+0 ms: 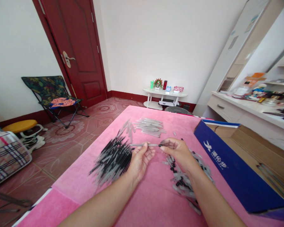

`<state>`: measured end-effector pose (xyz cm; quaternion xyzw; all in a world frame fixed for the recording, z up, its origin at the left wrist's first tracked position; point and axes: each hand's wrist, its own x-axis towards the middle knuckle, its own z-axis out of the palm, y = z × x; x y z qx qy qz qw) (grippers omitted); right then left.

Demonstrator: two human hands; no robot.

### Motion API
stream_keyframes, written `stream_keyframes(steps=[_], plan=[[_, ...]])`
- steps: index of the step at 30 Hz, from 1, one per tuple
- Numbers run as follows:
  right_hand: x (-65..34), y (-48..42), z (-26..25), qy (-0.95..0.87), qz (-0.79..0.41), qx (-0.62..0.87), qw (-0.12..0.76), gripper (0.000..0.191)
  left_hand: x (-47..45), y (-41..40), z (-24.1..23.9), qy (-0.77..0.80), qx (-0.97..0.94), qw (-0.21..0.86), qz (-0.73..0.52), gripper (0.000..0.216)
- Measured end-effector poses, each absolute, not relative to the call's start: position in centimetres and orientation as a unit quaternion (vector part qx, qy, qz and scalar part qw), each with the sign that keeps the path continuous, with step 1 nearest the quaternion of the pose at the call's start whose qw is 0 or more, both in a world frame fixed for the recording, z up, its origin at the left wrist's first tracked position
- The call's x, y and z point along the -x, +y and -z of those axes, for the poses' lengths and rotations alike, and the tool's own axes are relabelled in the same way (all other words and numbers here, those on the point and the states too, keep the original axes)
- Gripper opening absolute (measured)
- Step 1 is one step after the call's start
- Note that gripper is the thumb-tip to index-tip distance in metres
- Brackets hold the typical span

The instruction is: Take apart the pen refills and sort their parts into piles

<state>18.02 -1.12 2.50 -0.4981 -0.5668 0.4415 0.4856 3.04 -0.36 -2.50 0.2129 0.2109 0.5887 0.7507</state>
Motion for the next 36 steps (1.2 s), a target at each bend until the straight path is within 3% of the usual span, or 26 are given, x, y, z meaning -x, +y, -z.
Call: stream_keyframes(steps=[18, 30, 36], plan=[[-18.1, -0.9, -1.9, -0.567, -0.415, 0.515, 0.491, 0.019, -3.1, -0.3, 2.8, 0.216, -0.225, 0.745, -0.59, 0.019], [-18.1, -0.8, -1.5, -0.512, -0.475, 0.526, 0.485, 0.019, -3.0, -0.4, 2.7, 0.213, -0.223, 0.747, -0.589, 0.019], [-18.5, -0.8, -1.5, -0.55, -0.42, 0.539, 0.481, 0.014, -3.0, -0.3, 2.8, 0.213, -0.219, 0.748, -0.589, 0.018]])
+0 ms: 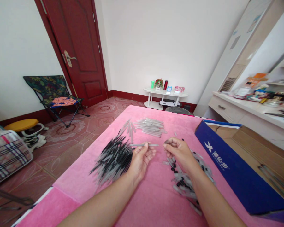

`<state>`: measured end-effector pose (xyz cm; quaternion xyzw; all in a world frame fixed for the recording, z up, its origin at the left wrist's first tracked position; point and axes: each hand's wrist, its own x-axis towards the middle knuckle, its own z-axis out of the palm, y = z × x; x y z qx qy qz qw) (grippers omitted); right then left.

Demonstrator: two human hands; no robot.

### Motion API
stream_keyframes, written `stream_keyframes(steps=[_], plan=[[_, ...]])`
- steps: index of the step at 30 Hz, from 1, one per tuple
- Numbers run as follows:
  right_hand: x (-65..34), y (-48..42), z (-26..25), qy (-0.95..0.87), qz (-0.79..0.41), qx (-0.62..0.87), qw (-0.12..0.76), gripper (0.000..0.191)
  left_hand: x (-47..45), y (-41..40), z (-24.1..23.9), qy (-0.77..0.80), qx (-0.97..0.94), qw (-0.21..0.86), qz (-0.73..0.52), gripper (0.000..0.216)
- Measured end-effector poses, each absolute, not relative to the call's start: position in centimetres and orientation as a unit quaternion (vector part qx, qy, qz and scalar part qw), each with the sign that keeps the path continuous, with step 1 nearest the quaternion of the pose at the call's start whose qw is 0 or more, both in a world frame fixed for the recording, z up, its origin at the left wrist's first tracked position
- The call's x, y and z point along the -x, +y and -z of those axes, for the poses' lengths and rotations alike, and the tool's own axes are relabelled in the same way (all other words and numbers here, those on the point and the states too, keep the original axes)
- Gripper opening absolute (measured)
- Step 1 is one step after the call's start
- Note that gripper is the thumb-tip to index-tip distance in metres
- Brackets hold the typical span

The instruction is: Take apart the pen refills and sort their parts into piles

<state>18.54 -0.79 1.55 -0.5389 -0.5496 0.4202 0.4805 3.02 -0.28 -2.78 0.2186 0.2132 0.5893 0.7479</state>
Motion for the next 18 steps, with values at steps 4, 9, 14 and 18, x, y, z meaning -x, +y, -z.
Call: stream_keyframes(steps=[4, 9, 14, 18], plan=[[-18.85, -0.66, -1.35, -0.583, -0.397, 0.534, 0.467, 0.019, -3.07, -0.27, 2.77, 0.22, -0.213, 0.746, -0.591, 0.018], [-18.53, -0.7, -1.43, -0.587, -0.429, 0.514, 0.454, 0.024, -3.1, -0.3, 2.78, 0.22, -0.215, 0.744, -0.593, 0.019], [-18.03, -0.87, -1.82, -0.581, -0.44, 0.509, 0.459, 0.018, -3.0, -0.27, 2.91, 0.212, -0.216, 0.746, -0.593, 0.018], [-17.89, -0.91, -2.0, -0.581, -0.442, 0.507, 0.458, 0.016, -2.98, -0.3, 2.91, 0.21, -0.218, 0.747, -0.592, 0.018]])
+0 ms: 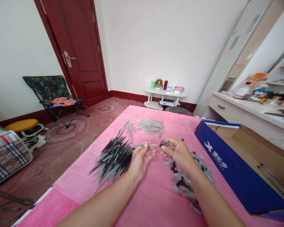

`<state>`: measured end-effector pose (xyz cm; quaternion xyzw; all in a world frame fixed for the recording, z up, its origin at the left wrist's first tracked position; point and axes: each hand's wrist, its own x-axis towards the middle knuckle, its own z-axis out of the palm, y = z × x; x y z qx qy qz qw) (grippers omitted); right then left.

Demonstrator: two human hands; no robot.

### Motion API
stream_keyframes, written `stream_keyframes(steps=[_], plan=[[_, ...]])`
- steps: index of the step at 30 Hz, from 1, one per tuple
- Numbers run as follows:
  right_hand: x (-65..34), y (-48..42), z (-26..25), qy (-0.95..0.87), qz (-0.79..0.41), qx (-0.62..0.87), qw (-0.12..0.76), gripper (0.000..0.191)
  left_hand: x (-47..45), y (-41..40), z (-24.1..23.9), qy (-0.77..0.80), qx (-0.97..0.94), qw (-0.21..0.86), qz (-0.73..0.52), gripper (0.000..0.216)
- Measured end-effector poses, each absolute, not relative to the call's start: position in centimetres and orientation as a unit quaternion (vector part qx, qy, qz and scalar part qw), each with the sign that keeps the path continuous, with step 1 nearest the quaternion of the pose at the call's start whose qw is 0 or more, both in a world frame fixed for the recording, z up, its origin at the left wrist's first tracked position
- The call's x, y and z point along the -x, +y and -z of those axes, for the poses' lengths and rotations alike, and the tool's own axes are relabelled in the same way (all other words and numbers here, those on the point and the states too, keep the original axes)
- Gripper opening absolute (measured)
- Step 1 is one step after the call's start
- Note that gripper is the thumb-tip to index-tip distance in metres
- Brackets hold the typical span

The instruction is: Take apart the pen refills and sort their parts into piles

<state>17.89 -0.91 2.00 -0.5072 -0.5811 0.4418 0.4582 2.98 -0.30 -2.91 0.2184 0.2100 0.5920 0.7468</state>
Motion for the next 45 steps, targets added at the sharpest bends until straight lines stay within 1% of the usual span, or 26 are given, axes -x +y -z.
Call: stream_keyframes(steps=[22, 29, 30, 34, 35, 36, 38, 40, 42, 44, 45], plan=[[-17.4, -1.0, -1.9, -0.584, -0.43, 0.512, 0.461, 0.014, -3.2, -0.3, 3.0, 0.22, -0.23, 0.746, -0.584, 0.016], [-17.4, -0.8, -0.9, -0.595, -0.408, 0.528, 0.448, 0.014, -3.3, -0.7, 2.8, 0.229, -0.264, 0.724, -0.594, 0.022], [-17.4, -0.8, -0.7, -0.601, -0.396, 0.535, 0.442, 0.015, -3.3, -0.8, 2.7, 0.232, -0.268, 0.72, -0.596, 0.024], [-17.3, -0.9, -0.5, -0.629, -0.344, 0.562, 0.413, 0.035, -3.3, -0.8, 2.5, 0.241, -0.281, 0.715, -0.594, 0.026], [-17.3, -0.9, -0.5, -0.631, -0.337, 0.566, 0.41, 0.037, -3.3, -0.8, 2.5, 0.239, -0.281, 0.716, -0.593, 0.025], [-17.3, -0.9, -0.5, -0.629, -0.337, 0.568, 0.411, 0.035, -3.3, -0.7, 2.5, 0.237, -0.279, 0.716, -0.594, 0.025], [-17.3, -0.9, -0.6, -0.623, -0.349, 0.561, 0.419, 0.025, -3.2, -0.5, 2.6, 0.235, -0.274, 0.715, -0.599, 0.024], [-17.2, -0.9, -0.5, -0.624, -0.36, 0.549, 0.424, 0.02, -3.1, -0.4, 2.7, 0.235, -0.271, 0.713, -0.602, 0.023], [-17.3, -0.8, -0.5, -0.635, -0.358, 0.543, 0.417, 0.023, -3.1, -0.4, 2.8, 0.236, -0.271, 0.715, -0.6, 0.022], [-17.4, -0.8, -0.5, -0.644, -0.348, 0.549, 0.403, 0.035, -3.1, -0.5, 2.7, 0.236, -0.272, 0.718, -0.596, 0.021], [-17.5, -0.8, -0.5, -0.646, -0.346, 0.551, 0.398, 0.038, -3.2, -0.6, 2.7, 0.235, -0.272, 0.719, -0.594, 0.021]])
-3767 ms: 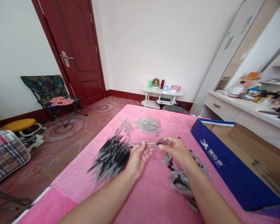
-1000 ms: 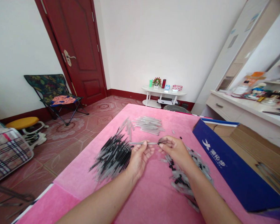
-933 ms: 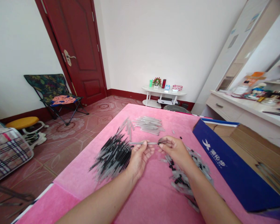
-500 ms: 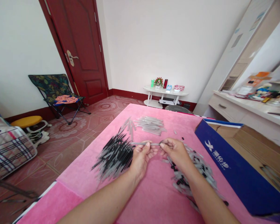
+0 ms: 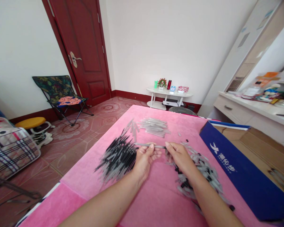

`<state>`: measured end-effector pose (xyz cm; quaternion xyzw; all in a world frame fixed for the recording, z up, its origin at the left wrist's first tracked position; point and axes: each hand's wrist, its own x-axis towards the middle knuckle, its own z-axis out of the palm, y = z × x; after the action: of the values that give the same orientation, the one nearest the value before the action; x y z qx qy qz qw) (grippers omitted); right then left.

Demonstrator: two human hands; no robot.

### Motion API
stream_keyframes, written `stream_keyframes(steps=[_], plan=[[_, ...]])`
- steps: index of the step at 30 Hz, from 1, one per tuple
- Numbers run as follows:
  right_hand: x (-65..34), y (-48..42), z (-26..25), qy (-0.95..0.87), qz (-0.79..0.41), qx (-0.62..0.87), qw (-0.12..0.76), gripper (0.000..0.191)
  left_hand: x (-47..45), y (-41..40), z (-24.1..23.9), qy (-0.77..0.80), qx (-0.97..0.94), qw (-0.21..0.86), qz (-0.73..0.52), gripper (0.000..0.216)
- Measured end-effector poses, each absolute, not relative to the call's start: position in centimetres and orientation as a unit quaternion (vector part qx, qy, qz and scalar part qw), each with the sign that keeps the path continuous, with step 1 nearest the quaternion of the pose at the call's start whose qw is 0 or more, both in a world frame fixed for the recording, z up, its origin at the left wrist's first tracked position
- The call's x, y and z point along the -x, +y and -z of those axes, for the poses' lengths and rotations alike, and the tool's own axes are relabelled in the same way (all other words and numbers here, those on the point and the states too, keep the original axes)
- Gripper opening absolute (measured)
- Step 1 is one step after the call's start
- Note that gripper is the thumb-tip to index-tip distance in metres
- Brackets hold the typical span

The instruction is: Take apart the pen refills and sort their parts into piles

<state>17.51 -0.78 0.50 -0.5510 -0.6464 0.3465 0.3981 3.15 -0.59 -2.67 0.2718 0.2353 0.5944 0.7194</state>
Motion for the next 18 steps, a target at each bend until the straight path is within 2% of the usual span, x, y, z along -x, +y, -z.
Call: stream_keyframes(steps=[5, 9, 13, 18], plan=[[-17.79, -0.81, -0.48, -0.657, -0.335, 0.541, 0.405, 0.023, -3.2, -0.71, 2.45, 0.237, -0.271, 0.723, -0.59, 0.02], [-17.81, -0.89, -0.46, -0.667, -0.32, 0.552, 0.385, 0.038, -3.14, -0.66, 2.63, 0.233, -0.276, 0.727, -0.585, 0.02], [-17.83, -0.93, -0.84, -0.666, -0.32, 0.543, 0.399, 0.024, -3.15, -0.61, 2.81, 0.231, -0.273, 0.728, -0.585, 0.021], [-17.84, -0.93, -1.08, -0.656, -0.341, 0.558, 0.376, 0.038, -3.16, -0.68, 2.67, 0.237, -0.282, 0.726, -0.581, 0.024]])
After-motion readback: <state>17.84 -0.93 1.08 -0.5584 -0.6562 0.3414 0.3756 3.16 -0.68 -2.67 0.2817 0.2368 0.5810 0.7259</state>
